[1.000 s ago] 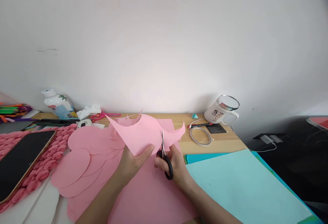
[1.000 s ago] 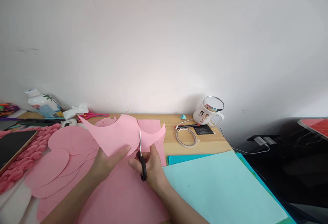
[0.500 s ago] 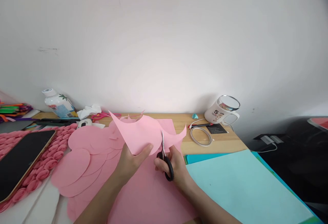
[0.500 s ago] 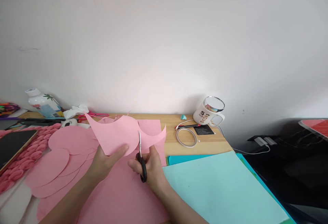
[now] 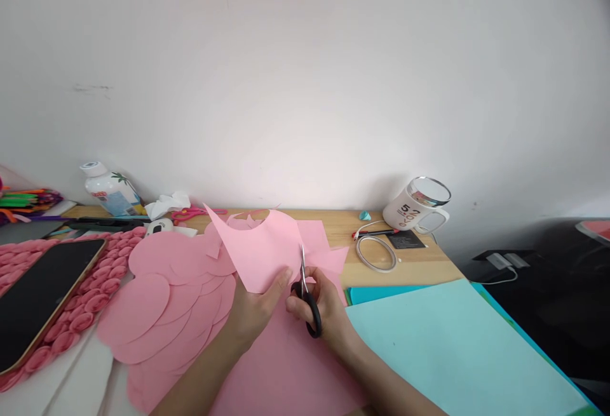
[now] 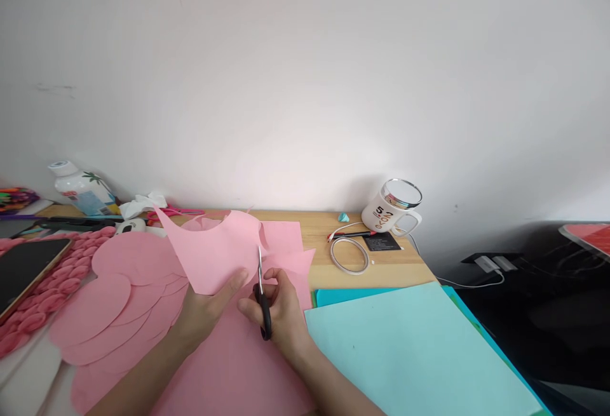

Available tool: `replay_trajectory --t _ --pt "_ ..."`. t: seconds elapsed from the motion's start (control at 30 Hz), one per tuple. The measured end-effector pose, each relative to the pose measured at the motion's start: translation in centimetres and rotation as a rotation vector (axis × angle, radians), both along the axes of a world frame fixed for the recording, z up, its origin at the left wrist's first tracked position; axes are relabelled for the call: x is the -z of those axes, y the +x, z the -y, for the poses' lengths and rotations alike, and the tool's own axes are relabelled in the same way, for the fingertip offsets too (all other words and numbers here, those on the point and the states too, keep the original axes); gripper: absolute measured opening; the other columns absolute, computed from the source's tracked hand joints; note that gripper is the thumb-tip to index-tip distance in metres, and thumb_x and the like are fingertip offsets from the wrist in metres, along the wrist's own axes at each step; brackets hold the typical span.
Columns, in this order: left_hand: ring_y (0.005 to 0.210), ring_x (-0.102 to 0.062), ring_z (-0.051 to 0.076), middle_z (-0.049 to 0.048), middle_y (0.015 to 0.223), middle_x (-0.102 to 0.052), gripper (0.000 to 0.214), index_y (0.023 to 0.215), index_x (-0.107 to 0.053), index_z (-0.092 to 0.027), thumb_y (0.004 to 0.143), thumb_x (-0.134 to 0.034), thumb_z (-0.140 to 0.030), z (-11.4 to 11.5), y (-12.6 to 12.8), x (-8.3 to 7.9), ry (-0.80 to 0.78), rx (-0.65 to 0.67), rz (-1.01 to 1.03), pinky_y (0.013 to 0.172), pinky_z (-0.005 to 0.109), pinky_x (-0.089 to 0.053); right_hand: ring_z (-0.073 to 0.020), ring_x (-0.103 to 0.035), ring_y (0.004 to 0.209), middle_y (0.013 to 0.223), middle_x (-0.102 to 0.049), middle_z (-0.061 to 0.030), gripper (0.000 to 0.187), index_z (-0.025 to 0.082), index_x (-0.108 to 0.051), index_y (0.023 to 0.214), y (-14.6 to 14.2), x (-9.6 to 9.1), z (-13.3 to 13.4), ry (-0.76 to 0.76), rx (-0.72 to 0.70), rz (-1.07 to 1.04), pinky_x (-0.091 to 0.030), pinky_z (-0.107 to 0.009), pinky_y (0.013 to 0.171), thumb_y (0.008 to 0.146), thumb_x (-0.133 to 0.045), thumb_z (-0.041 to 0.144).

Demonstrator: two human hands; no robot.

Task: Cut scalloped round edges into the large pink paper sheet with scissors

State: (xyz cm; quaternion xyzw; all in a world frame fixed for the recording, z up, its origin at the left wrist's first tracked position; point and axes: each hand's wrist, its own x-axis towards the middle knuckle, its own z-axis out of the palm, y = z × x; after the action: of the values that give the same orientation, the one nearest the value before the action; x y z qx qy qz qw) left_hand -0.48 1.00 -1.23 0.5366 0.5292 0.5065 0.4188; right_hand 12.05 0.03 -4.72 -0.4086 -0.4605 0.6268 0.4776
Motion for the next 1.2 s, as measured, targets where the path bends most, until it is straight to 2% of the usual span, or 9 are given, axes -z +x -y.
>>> replay_trajectory --t 0.1,0.27,0.73,0.93,1.1,1.2 --pt "0.093 -0.062 0.023 0.0065 0.095 -0.068 0.031 0.1 -0.062 -0.017 0.071 -0.06 -0.029 0.0 -0.1 -0.3 -0.041 0.047 0.004 0.079 0.033 -0.052 -0.0074 -0.029 0.046 0.053 -0.041 0.01 0.049 0.023 -0.03 0.071 0.0 -0.4 -0.1 0.029 0.005 -0.022 -0.021 -0.02 0.043 0.057 -0.076 0.035" --pt "0.091 -0.062 0.023 0.0061 0.09 -0.069 0.024 0.092 -0.063 -0.016 0.072 -0.058 -0.029 -0.1 -0.3 -0.8 -0.049 0.109 -0.012 0.076 0.033 -0.052 -0.0084 -0.03 0.049 0.055 -0.04 0.0082 0.051 0.023 -0.027 0.064 0.1 -0.9 -0.1 0.06 0.007 -0.041 -0.023 -0.021 0.045 0.056 -0.076 0.036" --pt "0.093 -0.061 0.023 0.0062 0.094 -0.068 0.033 0.1 -0.061 -0.017 0.071 -0.056 -0.032 0.0 -0.3 -1.3 -0.061 0.112 -0.031 0.079 0.034 -0.05 -0.007 -0.023 0.047 0.05 -0.032 0.0092 0.05 0.022 -0.026 0.059 0.1 -0.8 -0.2 0.055 0.005 -0.003 -0.019 -0.021 0.043 0.059 -0.074 0.036" --pt "0.091 -0.062 0.024 0.0064 0.091 -0.07 0.035 0.103 -0.061 -0.017 0.07 -0.057 -0.031 0.1 -0.3 -1.2 -0.024 0.044 -0.01 0.076 0.035 -0.052 -0.0074 -0.025 0.047 0.051 -0.035 0.0083 0.049 0.022 -0.026 0.059 0.1 -1.0 -0.1 0.04 0.008 0.02 -0.021 -0.021 0.043 0.058 -0.073 0.038" --pt "0.093 -0.061 0.022 0.0056 0.093 -0.069 0.027 0.097 -0.062 -0.018 0.073 -0.056 -0.03 -0.2 -0.9 -1.1 -0.05 0.145 -0.072 0.077 0.032 -0.051 -0.0077 -0.028 0.047 0.05 -0.035 0.0085 0.049 0.022 -0.025 0.058 0.1 -0.9 -0.1 0.042 -0.005 -0.012 -0.023 -0.021 0.045 0.059 -0.072 0.035" --pt "0.092 -0.061 0.022 0.0055 0.091 -0.069 0.024 0.093 -0.062 -0.017 0.075 -0.054 -0.03 -0.3 -1.1 -1.0 -0.046 0.152 -0.088 0.077 0.032 -0.051 -0.0081 -0.031 0.047 0.05 -0.035 0.0084 0.047 0.022 -0.026 0.058 0.1 -0.7 -0.1 0.049 -0.005 -0.006 -0.025 -0.021 0.045 0.059 -0.071 0.036"
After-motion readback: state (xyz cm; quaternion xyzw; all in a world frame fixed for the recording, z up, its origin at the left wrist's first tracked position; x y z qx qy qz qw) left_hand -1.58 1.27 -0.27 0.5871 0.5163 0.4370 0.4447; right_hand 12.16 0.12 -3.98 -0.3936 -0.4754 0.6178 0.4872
